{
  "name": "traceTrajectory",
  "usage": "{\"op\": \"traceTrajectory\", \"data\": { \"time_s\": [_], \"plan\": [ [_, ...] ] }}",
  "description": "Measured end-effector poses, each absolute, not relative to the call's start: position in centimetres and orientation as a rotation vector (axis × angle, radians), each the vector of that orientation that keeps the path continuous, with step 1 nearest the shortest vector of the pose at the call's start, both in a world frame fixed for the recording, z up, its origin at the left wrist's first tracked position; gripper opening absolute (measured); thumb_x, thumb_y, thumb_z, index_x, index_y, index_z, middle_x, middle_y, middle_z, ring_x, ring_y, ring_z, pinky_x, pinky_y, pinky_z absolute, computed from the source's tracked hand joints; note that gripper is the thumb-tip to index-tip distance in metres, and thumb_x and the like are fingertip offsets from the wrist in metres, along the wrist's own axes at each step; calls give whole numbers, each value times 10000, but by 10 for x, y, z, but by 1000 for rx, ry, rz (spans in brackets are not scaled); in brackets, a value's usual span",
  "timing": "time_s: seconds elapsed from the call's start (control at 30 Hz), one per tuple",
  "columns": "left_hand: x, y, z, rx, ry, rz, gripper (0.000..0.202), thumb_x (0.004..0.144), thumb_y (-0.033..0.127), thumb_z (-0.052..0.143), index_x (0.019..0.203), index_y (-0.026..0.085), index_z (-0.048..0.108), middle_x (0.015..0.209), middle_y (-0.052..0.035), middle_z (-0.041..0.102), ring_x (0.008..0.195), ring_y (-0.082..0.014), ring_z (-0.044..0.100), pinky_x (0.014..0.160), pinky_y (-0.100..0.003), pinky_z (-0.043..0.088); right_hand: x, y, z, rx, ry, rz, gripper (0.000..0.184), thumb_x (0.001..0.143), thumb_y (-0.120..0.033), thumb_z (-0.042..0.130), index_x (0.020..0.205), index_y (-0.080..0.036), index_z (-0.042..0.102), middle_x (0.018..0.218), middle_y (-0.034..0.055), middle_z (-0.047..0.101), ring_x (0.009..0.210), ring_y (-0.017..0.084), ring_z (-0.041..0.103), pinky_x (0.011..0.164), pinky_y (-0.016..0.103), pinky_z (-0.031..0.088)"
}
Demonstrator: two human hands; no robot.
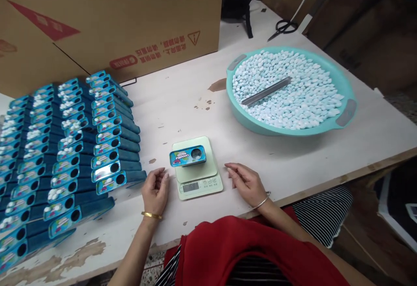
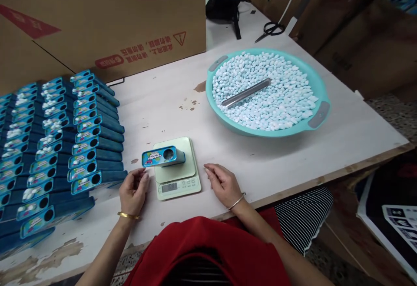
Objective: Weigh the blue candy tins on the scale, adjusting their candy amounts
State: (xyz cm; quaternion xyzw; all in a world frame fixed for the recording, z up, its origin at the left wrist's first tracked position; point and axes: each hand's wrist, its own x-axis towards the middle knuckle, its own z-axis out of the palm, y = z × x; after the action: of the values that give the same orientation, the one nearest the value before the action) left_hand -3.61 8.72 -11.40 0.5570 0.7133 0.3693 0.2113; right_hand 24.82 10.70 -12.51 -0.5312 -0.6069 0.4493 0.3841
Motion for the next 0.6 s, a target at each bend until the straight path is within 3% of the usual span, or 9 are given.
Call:
{"op": "traceTrajectory", "data": {
  "time_s": [0.1,0.23,0.37,0.47,0.6],
  "plan": [
    [-36,91,-107,1539,1881,1046,292,825,357,592,1064,189,585,861,-30,590,740,-133,548,648,-254,461,247,109,-121,-1367,-1448,1232,281,903,-387,486,995,-176,648,722,9,572,508,100,525,555,285,453],
    [-33,111,-84,1720,1632,1121,601,757,390,672,1296,232,457,1157,-94,561,1007,-219,555,829,-348,462,236,120,-101,-1372,-979,1479,369,842,-503,547,929,-162,657,683,3,564,523,104,520,466,249,398],
    [-24,133,-69,1844,1399,1051,773,691,444,730,1355,244,387,1302,-122,502,1194,-287,484,987,-429,391,215,128,-67,-1251,-639,1565,400,755,-528,655,933,-172,676,797,25,622,699,119,564,615,252,449],
    [-16,143,-70,1859,1417,1006,675,700,390,740,1291,249,446,1241,-104,563,1148,-268,532,984,-417,405,199,126,-45,-1154,-390,1651,426,691,-499,731,991,-202,677,949,37,652,902,145,581,752,259,463],
    [-4,149,-58,2057,1422,1052,383,765,279,679,1128,234,562,1026,-66,655,923,-219,610,794,-346,475,185,122,-26,-1009,10,1776,343,712,-419,739,982,-221,667,1058,25,651,1075,152,563,932,274,444]
  ]
}}
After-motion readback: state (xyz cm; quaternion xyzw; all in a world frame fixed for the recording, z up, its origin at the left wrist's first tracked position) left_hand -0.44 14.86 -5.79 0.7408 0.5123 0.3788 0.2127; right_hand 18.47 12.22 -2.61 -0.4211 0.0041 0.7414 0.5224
